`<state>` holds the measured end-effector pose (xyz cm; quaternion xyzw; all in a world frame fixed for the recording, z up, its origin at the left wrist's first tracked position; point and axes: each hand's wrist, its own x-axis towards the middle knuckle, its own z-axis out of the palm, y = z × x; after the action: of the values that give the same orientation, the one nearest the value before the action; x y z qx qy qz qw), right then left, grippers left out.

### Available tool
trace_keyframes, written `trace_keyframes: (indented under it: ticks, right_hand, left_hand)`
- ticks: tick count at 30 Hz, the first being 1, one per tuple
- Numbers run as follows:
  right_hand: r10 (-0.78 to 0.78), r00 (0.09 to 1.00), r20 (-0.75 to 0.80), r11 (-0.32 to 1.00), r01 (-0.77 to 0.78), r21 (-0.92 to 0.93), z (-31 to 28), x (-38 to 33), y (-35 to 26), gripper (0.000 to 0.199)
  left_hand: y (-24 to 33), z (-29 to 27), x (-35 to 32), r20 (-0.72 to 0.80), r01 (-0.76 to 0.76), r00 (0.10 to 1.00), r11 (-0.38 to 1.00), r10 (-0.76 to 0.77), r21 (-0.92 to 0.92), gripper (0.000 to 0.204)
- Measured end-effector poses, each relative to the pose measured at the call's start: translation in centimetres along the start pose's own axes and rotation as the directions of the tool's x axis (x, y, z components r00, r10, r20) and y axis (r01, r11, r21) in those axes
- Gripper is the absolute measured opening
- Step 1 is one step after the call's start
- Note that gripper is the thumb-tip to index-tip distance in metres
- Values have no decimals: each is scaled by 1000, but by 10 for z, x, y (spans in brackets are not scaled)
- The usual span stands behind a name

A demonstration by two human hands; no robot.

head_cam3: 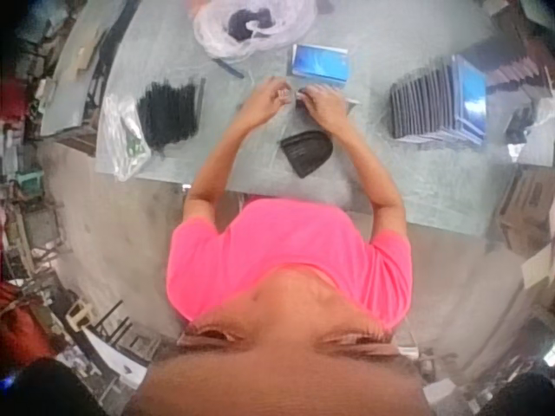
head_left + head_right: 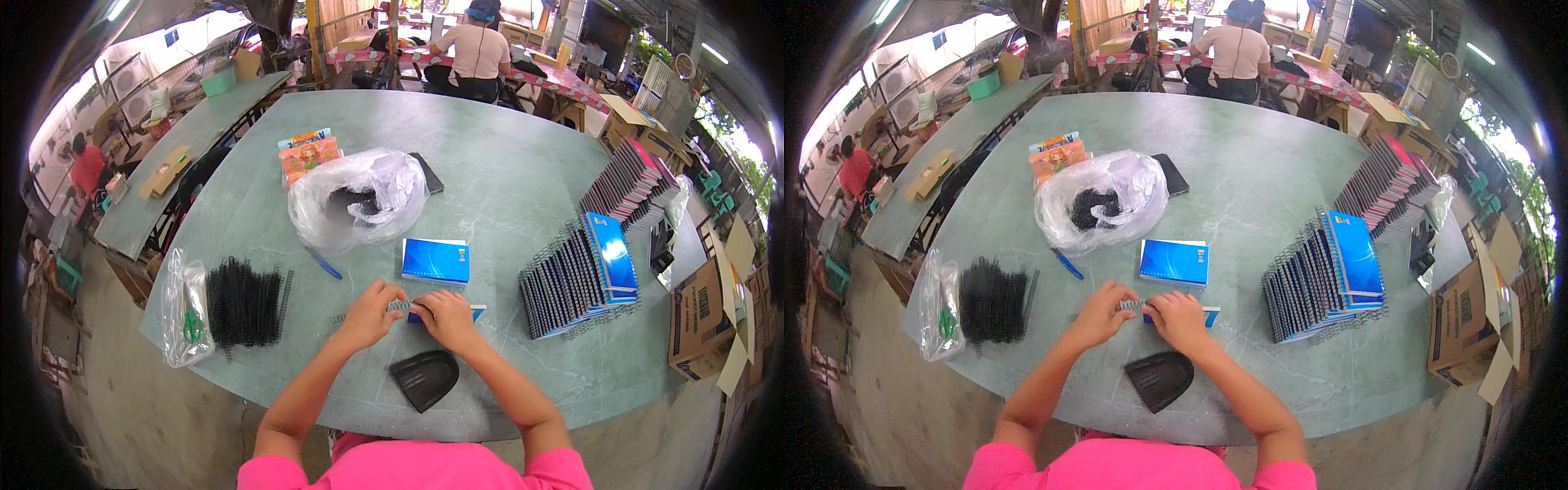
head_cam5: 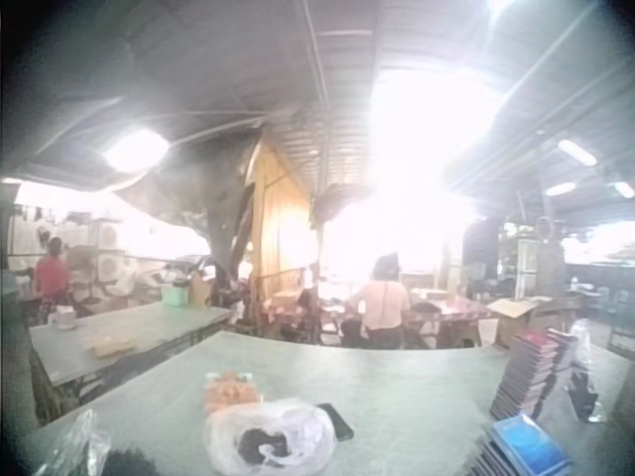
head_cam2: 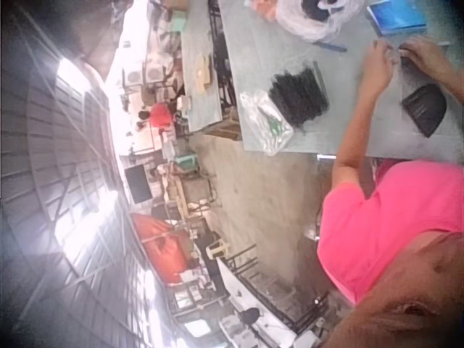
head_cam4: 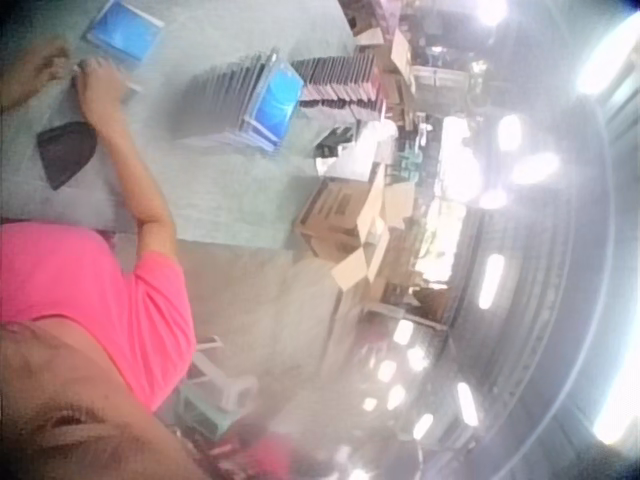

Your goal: The person manually threads a plastic spiral coil through the pre-punched holes of a stack of papers and covers, then places the finished notebook onto a stack.

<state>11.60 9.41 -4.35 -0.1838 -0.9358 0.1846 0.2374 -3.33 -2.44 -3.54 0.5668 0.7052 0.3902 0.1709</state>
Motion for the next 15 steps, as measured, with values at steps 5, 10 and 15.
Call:
trace_keyframes:
  ticks: [5,10,15]
  right_hand:
    - [42,999,22,996,-44,80,2,3,5,18]
    - [3,997,-73,987,8,159,5,4,8,21]
    - [-25,999,-27,976,30,215,-1,3,9,22]
  left_hand:
    - [-14,-14,5,164,103,981,995,-101,-2,28]
    - [-2,-11,14,118,166,980,986,-162,-26,16]
    - [9,-4,11,-118,-24,992,996,34,83,16]
